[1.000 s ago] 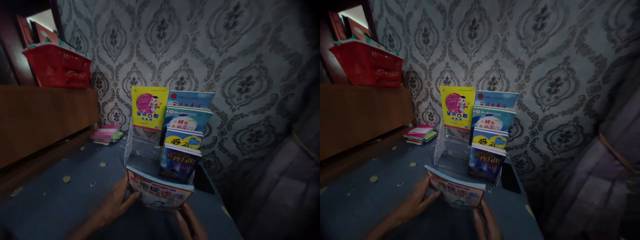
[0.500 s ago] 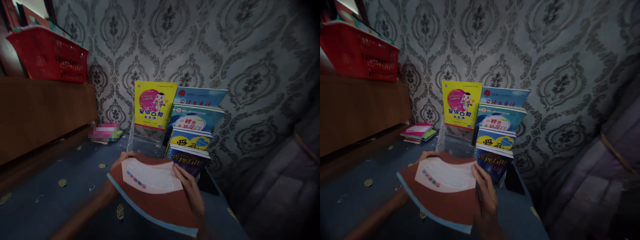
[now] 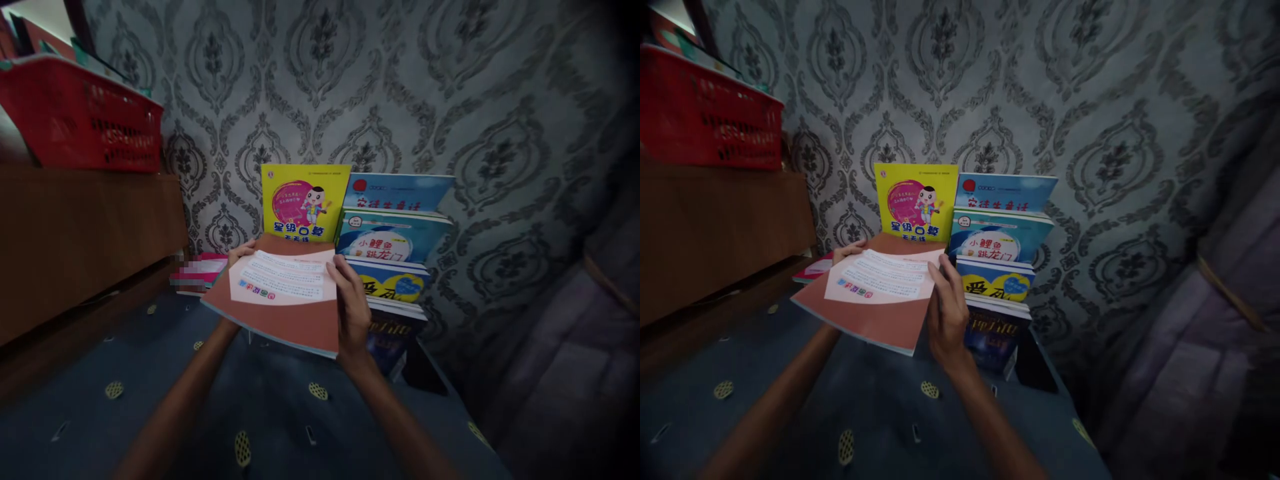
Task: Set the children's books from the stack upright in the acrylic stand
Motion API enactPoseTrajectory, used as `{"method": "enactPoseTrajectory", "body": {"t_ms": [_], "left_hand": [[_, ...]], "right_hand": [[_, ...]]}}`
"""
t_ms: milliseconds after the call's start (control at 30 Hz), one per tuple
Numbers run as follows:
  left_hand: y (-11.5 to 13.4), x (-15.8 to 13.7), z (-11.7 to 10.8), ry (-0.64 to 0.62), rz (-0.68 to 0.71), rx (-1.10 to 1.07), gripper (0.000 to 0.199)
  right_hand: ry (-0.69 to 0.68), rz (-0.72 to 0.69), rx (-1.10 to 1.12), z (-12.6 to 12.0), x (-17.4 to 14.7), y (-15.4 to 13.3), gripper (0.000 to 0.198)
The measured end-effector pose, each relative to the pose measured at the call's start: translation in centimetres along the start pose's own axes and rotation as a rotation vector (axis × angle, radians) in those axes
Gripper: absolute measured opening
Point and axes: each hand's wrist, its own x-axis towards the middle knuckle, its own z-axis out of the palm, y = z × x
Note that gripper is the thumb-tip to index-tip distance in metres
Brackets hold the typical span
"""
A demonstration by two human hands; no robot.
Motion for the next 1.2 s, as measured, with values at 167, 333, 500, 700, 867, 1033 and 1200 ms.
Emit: {"method": "enactPoseTrajectory", "body": {"t_ms": [167, 333, 500, 700, 867, 1033, 1200], "left_hand": [[0.3, -0.4, 0.1, -0.049, 0.000, -0.038, 0.022], [0.9, -0.5, 0.0, -0.129, -0.012, -0.019, 0.038], [0.9, 1.3, 0.5, -0.166, 0.033, 0.131, 0.031], [0.7, 4.4, 1.2, -0.222, 0.093, 0.269, 0.012], [-0.1, 6.2, 1.9, -0.277, 0.072, 0.394, 0.015], [-1.0, 7.0, 2.3, -0.277, 0.047, 0.478, 0.012], [-1.3, 7.8, 3.0, -0.303, 0.050, 0.568, 0.014]], "right_hand": [[-0.021, 0.034, 0.027, 0.4, 0.3, 0.8, 0.046], [-0.006, 0.026, 0.017, 0.4, 0.4, 1.3, 0.043], [0.034, 0.110, 0.026, 1.3, 1.3, 2.1, 0.039], [-0.001, 0.180, 0.054, 2.1, 2.6, 2.6, 0.056], [-0.012, 0.118, -0.014, 1.6, 3.2, 2.7, 0.057], [-0.015, 0.093, -0.040, 0.7, 2.7, 2.8, 0.048], [-0.053, 0.141, -0.053, 0.3, 1.9, 2.6, 0.040]]}}
